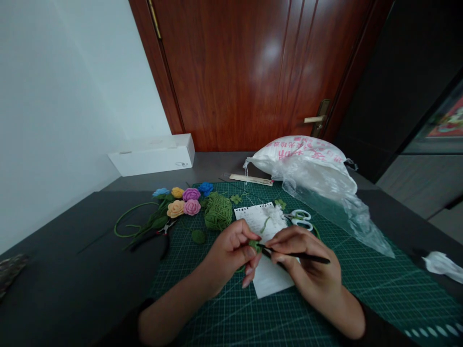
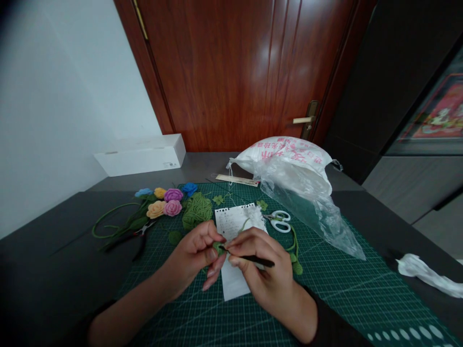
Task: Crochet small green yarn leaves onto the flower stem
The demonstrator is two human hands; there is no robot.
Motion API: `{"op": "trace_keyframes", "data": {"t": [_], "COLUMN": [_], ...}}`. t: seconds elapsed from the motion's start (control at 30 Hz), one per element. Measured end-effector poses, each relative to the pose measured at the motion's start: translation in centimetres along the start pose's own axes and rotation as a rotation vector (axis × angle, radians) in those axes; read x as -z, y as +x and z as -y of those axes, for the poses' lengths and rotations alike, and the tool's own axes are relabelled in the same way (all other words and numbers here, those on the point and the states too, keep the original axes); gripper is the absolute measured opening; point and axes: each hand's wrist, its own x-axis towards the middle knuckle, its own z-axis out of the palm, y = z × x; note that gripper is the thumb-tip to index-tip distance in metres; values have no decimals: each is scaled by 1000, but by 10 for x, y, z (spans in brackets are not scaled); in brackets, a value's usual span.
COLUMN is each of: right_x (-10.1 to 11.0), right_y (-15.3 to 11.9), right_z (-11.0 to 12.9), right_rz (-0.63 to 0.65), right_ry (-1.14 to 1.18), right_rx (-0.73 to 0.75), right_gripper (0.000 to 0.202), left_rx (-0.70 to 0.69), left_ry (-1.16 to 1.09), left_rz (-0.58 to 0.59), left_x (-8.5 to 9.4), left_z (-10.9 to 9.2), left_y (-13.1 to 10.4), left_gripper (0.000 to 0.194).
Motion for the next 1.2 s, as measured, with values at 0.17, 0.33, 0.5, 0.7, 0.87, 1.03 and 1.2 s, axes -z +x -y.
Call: {"op": "trace_keyframes", "data": {"t": [0.17,0.33,0.5,0.7,0.87,1.03,1.2], "right_x": [0,-7,-9,-7,-6,-7,-6], "right_y": [-9,-11,-9,-9,-11,-8,-8], "right_z": [3,0,1,1,1,5,6], "right_rz": [-165,-152,-158,-172,-171,-123,-127], "right_ry": [13,17,32,8,-13,0,-23], "right_rx": [-68,-81,-79,-70,-79,-56,-45], "right_gripper": [20,18,17,14,15,17,17], "left_rx": [-73,-80,-76,-77,-79,-71,-73], "left_ry": [5,-4,-19,-21,-25,-23,-14], "left_rz": [-31,2,17,28,24,21,6], "left_x": [0,0,0,1,0,0,-1], "left_z": [-5,-4,-2,-1,-2,-1,-2], "left_y": [2,3,3,2,3,2,2], "left_gripper": [23,27,27,27,27,25,25]}}
